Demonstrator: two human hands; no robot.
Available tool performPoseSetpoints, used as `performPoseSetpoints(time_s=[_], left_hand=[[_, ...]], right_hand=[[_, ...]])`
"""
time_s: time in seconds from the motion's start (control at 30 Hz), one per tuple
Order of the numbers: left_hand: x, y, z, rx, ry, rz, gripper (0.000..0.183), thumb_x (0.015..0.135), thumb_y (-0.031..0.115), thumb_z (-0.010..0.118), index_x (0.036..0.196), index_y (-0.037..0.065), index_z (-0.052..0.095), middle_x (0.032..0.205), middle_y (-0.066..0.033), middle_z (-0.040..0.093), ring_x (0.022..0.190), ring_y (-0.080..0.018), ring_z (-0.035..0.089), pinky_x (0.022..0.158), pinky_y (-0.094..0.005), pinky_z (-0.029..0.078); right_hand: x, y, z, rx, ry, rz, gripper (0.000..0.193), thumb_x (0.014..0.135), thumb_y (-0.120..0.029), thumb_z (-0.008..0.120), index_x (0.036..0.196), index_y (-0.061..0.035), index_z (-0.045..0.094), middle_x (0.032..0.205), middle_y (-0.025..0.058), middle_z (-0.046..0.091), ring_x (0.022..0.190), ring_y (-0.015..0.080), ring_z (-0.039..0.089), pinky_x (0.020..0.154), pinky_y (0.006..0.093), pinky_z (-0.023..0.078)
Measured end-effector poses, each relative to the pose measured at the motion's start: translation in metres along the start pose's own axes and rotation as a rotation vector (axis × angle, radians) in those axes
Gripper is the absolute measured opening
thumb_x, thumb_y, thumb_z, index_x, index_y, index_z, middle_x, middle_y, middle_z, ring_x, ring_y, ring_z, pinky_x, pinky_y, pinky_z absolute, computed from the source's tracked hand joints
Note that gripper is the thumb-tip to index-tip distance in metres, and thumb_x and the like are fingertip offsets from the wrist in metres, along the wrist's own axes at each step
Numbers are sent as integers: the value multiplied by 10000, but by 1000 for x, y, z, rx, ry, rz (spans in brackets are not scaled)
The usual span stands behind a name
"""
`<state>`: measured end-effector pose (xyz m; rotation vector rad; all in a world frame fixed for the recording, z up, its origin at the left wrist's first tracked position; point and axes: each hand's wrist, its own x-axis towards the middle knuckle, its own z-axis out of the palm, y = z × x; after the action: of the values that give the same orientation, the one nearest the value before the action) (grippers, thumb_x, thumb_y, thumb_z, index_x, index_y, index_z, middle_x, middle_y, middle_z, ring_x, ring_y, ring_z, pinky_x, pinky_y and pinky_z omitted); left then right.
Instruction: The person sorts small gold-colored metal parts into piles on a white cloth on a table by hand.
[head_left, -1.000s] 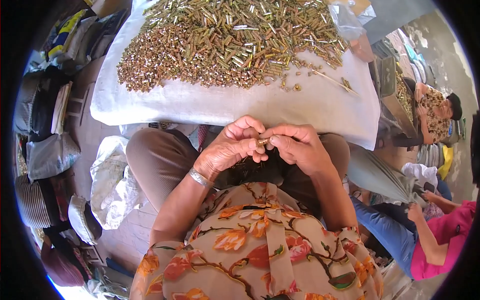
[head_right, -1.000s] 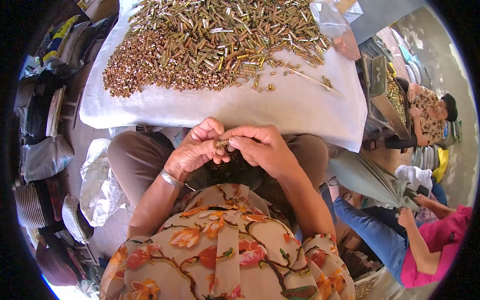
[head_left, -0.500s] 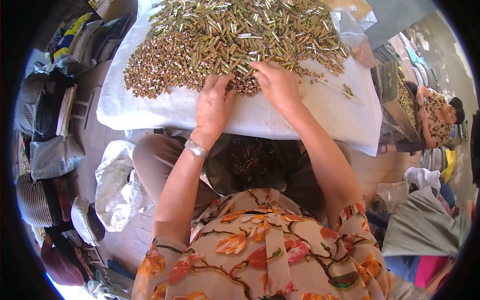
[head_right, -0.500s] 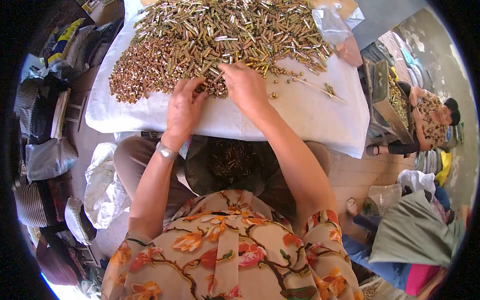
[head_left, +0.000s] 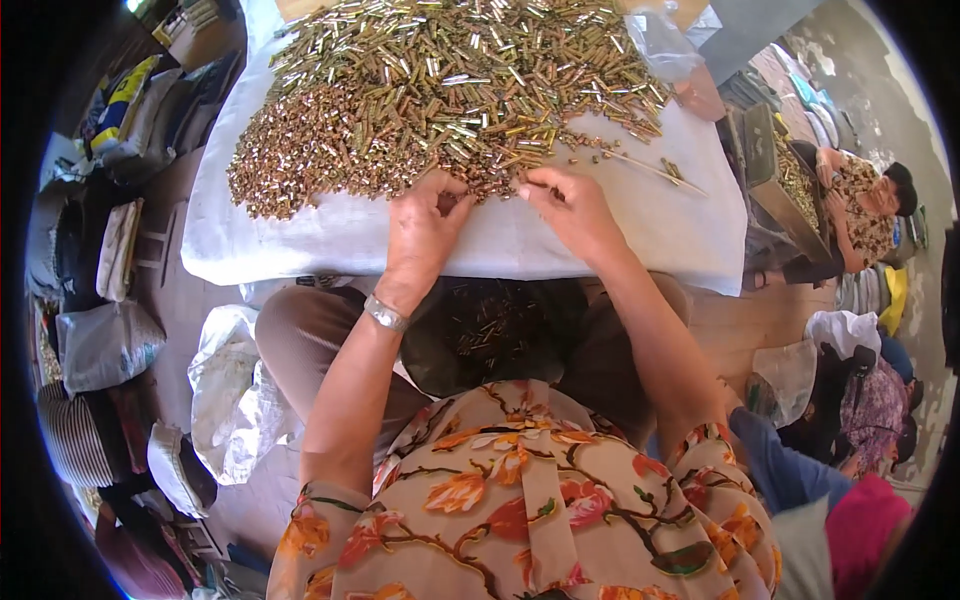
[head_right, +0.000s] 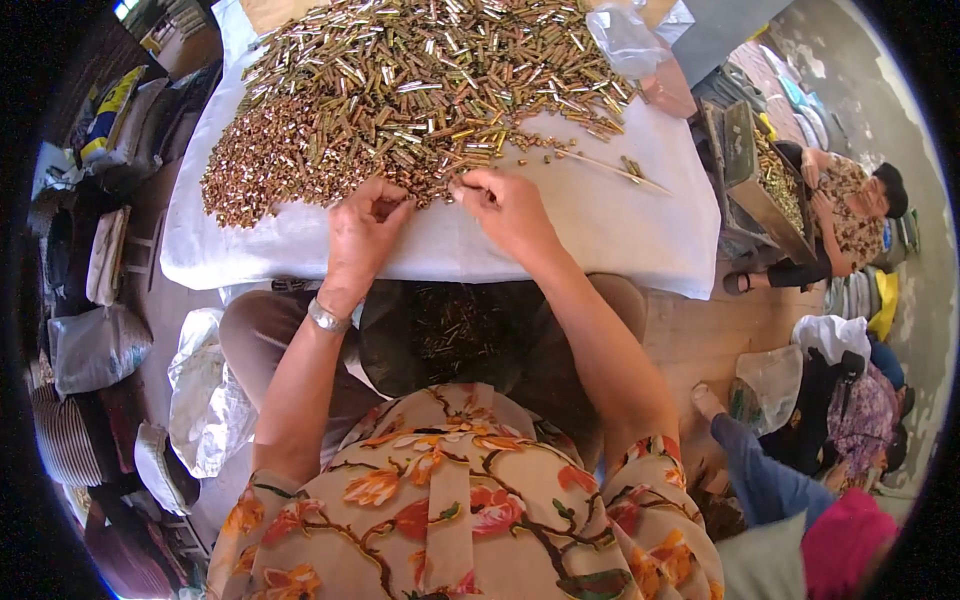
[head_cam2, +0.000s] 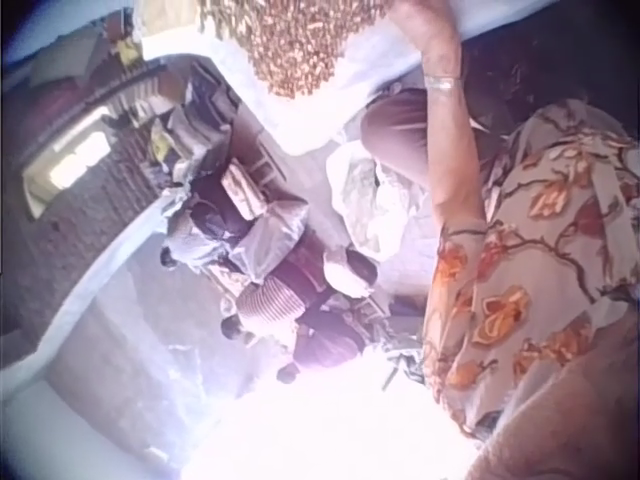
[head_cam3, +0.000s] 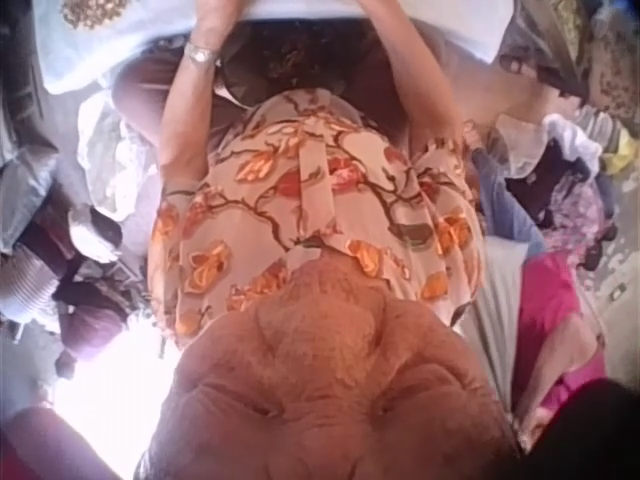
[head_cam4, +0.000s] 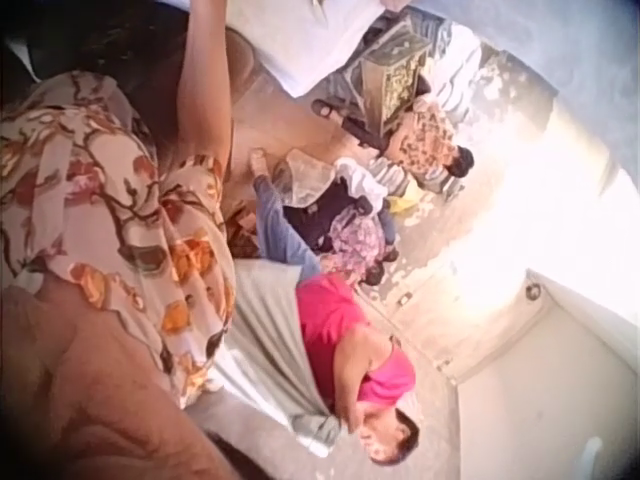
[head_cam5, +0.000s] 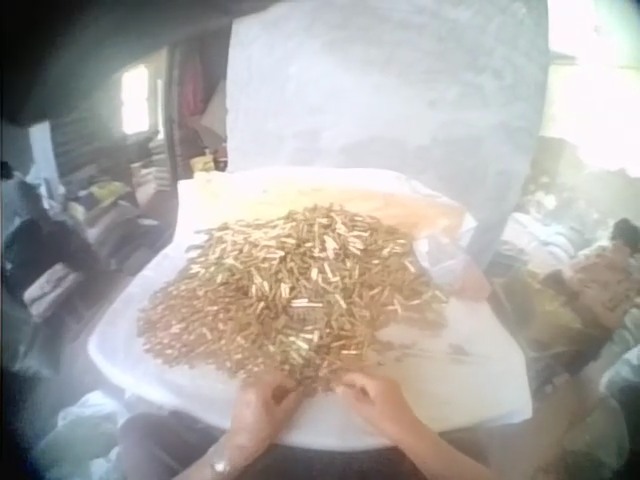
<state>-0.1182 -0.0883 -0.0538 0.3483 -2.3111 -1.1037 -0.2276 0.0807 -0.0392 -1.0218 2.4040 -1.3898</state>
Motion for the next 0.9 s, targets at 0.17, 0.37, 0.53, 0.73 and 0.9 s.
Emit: performPoseSetpoints(time_s=[0.17, 0.37, 0.53, 0.73, 0.9], left_hand=[[-22, 20, 8, -508, -172, -284, 139, 766, 36, 723, 848, -3, 617, 764, -66, 693, 709, -98, 663, 628, -252, 524], [-50, 44, 8, -339, -208, -229, 120, 776, -30, 677, 873, -10, 610, 778, -67, 692, 729, -109, 669, 675, -243, 539], [-58, 56, -7, -720, -323, -437, 104, 847, -32, 635, 949, -17, 617, 885, -79, 684, 807, -131, 665, 710, -245, 551], [-70, 71, -20, -838, -240, -581, 125, 896, 5, 588, 1014, -31, 611, 950, -103, 663, 834, -165, 666, 761, -270, 565], [-70, 79, -13, -1039, -259, -540, 132, 909, 11, 567, 1036, -8, 595, 959, -105, 664, 870, -182, 671, 789, -296, 570]], right_hand=[[-47, -19, -7, 272, -5, 69, 229, 857, -130, 630, 1058, -24, 647, 768, 124, 606, 662, 205, 584, 617, 310, 455], [-85, -35, -1, 48, 93, -194, 193, 861, -58, 595, 1045, -38, 651, 730, 128, 567, 593, 235, 546, 558, 326, 434], [-93, -40, -11, 108, 9, -90, 181, 852, -32, 623, 1032, -20, 641, 777, 100, 604, 642, 171, 554, 593, 276, 445], [-104, -43, -11, 373, 32, 25, 146, 884, -83, 605, 1007, -15, 646, 855, 74, 656, 714, 95, 572, 647, 246, 462], [-109, -59, -17, 318, 137, -15, 144, 881, -60, 614, 1014, -13, 643, 850, 93, 655, 715, 99, 581, 660, 240, 469]])
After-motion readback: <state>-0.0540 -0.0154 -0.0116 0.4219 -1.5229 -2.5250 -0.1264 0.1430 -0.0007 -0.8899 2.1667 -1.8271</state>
